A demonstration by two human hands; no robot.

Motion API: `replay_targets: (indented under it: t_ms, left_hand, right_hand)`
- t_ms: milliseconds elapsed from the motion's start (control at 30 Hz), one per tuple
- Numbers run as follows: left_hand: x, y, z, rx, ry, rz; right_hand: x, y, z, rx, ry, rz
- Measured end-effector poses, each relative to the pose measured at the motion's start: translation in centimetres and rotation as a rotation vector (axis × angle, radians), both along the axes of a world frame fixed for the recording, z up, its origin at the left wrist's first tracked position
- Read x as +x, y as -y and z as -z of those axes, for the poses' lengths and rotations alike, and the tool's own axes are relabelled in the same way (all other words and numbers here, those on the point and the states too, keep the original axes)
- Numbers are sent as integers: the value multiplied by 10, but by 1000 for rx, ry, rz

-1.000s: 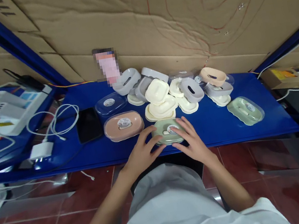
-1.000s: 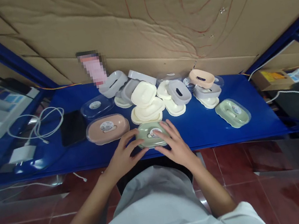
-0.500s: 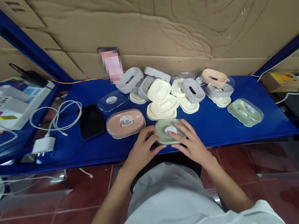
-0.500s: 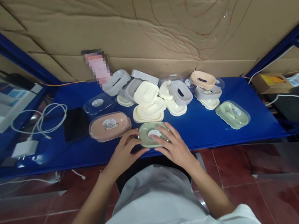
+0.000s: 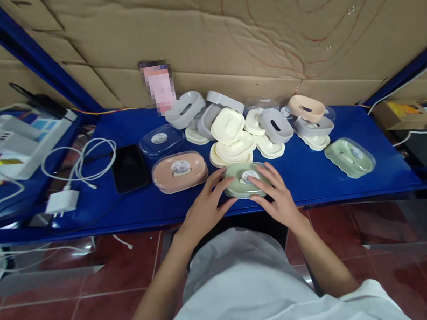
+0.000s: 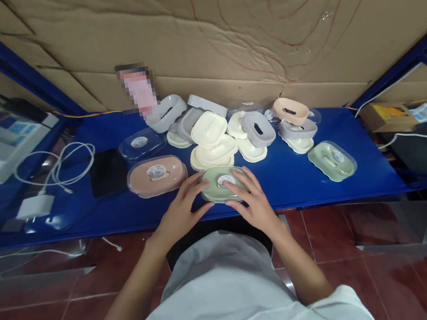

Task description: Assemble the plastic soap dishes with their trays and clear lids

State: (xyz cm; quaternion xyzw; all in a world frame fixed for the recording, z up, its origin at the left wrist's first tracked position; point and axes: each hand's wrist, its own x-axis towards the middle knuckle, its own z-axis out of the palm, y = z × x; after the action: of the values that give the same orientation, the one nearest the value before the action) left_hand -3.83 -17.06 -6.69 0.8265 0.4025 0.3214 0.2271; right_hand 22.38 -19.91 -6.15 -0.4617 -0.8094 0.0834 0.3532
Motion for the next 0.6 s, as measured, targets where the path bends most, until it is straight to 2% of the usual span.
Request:
replay_targets:
  t_ms: [200, 600]
  left_hand:
    - [0, 0, 0, -61, -23, -10]
    - [-6, -2, -1, -46, 88, 3]
  right_hand:
    - [0, 2, 2, 7, -53, 15]
    - [-4, 5, 3, 43, 113, -53]
